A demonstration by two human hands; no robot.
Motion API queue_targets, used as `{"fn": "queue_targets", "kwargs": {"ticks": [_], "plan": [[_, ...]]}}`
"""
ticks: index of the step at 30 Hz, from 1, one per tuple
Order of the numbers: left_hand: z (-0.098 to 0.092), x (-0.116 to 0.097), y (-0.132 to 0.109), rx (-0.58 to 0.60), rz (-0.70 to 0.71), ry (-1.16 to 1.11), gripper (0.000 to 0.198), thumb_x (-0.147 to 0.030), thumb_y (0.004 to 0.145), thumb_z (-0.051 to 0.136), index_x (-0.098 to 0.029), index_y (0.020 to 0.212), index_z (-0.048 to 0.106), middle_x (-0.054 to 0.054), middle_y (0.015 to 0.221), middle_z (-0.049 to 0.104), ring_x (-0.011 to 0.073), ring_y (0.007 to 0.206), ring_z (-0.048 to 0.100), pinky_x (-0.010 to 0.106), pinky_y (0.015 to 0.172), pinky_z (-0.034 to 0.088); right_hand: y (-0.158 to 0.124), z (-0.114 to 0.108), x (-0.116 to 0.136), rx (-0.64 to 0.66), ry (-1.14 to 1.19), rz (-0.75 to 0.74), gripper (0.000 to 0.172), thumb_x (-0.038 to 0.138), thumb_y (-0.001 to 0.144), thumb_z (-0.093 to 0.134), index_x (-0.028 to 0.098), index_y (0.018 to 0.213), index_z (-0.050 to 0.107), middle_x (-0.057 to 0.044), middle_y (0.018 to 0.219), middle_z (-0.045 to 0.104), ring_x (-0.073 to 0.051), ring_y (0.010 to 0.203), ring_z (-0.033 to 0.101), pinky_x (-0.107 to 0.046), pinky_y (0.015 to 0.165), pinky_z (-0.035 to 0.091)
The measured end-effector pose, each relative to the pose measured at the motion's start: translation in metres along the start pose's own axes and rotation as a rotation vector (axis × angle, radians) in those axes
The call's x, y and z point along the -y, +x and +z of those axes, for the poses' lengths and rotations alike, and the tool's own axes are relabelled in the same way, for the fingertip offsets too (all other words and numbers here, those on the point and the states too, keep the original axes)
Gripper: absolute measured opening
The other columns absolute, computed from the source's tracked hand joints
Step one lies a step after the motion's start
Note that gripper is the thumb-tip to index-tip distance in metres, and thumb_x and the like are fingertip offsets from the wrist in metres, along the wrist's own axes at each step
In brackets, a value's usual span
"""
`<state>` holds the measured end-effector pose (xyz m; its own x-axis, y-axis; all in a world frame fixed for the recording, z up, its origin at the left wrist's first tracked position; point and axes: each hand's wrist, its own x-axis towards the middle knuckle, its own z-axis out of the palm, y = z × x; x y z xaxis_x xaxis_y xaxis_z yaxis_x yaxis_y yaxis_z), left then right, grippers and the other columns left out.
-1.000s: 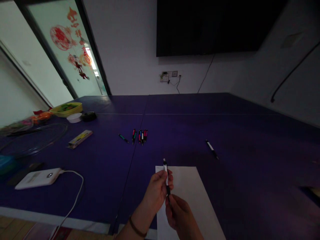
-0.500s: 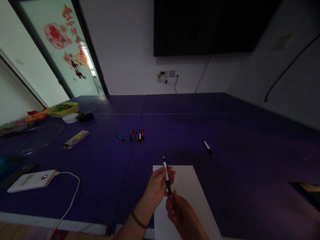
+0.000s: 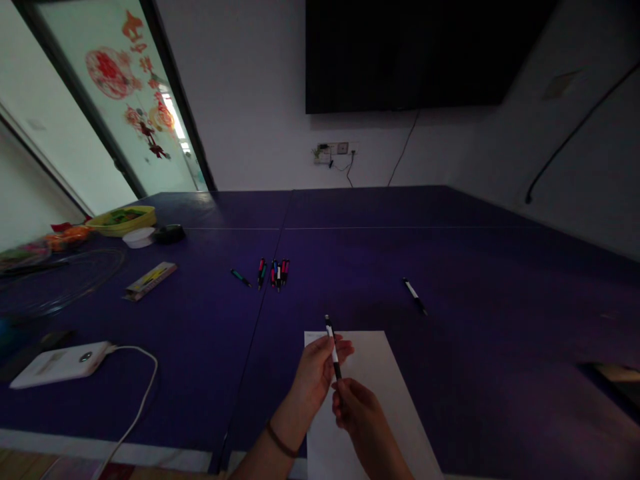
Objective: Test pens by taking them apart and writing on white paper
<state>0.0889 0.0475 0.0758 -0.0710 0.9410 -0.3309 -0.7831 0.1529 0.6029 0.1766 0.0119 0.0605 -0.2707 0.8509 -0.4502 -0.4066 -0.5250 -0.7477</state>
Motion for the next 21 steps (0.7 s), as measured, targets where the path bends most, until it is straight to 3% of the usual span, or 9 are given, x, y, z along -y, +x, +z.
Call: {"fn": "queue_targets", "kwargs": {"ticks": [4, 7, 10, 14, 18, 21], "plan": [[0.0029, 0.0001, -0.0028, 0.012, 0.023, 0.017, 0.027, -0.027, 0.058, 0.072, -0.008, 0.075, 0.063, 0.01, 0.073, 0.066, 0.019, 0.076, 0.063, 0.029, 0.081, 0.046, 0.0029, -0.0017, -0.0023, -0.048, 0.003, -0.006, 0.045, 0.045, 0.044, 0.077, 0.017, 0.061, 0.047, 0.005, 0.046, 0.051, -0.004, 0.037, 0.04, -0.014, 0.034, 0.022], [0.0024, -0.0004, -0.0012, -0.009, -0.005, 0.053, 0.03, -0.03, 0.058, 0.072, -0.009, 0.078, 0.062, 0.01, 0.075, 0.067, 0.0199, 0.078, 0.063, 0.025, 0.071, 0.048, 0.0016, -0.0008, -0.0011, 0.001, 0.126, 0.084, 0.045, 0.055, 0.055, 0.067, 0.015, 0.07, 0.053, 0.003, 0.05, 0.052, -0.002, 0.036, 0.036, -0.014, 0.034, 0.017], [0.0014, -0.0012, 0.002, -0.029, -0.045, 0.078, 0.031, -0.032, 0.057, 0.073, -0.011, 0.077, 0.062, 0.01, 0.076, 0.067, 0.0205, 0.079, 0.062, 0.023, 0.061, 0.048, 0.0011, 0.0002, 0.0012, 0.051, 0.15, 0.078, 0.044, 0.051, 0.053, 0.07, 0.013, 0.068, 0.053, 0.004, 0.048, 0.049, 0.0, 0.035, 0.031, -0.014, 0.034, 0.014], [0.0016, -0.0021, 0.0044, -0.058, -0.011, 0.084, 0.031, -0.029, 0.052, 0.076, -0.011, 0.072, 0.061, 0.008, 0.075, 0.066, 0.0187, 0.078, 0.062, 0.022, 0.065, 0.048, 0.0021, 0.0015, 0.004, -0.001, 0.049, 0.007, 0.043, 0.038, 0.044, 0.079, 0.015, 0.066, 0.05, 0.007, 0.048, 0.047, -0.001, 0.039, 0.035, -0.014, 0.036, 0.017], [0.0011, -0.0021, 0.0057, -0.075, -0.047, 0.126, 0.032, -0.035, 0.054, 0.074, -0.014, 0.075, 0.061, 0.009, 0.081, 0.066, 0.0207, 0.082, 0.061, 0.019, 0.046, 0.043, 0.002, 0.0021, 0.0068, 0.035, 0.078, 0.061, 0.044, 0.051, 0.054, 0.07, 0.014, 0.073, 0.054, 0.003, 0.054, 0.053, -0.004, 0.043, 0.042, -0.015, 0.037, 0.022], [0.0004, -0.0016, 0.007, -0.065, -0.033, 0.12, 0.03, -0.034, 0.054, 0.074, -0.014, 0.072, 0.061, 0.008, 0.079, 0.066, 0.0193, 0.081, 0.061, 0.018, 0.05, 0.045, 0.0026, 0.0014, 0.0068, 0.047, 0.117, 0.065, 0.041, 0.049, 0.055, 0.07, 0.014, 0.072, 0.056, 0.003, 0.054, 0.052, -0.003, 0.042, 0.039, -0.015, 0.036, 0.021]]}}
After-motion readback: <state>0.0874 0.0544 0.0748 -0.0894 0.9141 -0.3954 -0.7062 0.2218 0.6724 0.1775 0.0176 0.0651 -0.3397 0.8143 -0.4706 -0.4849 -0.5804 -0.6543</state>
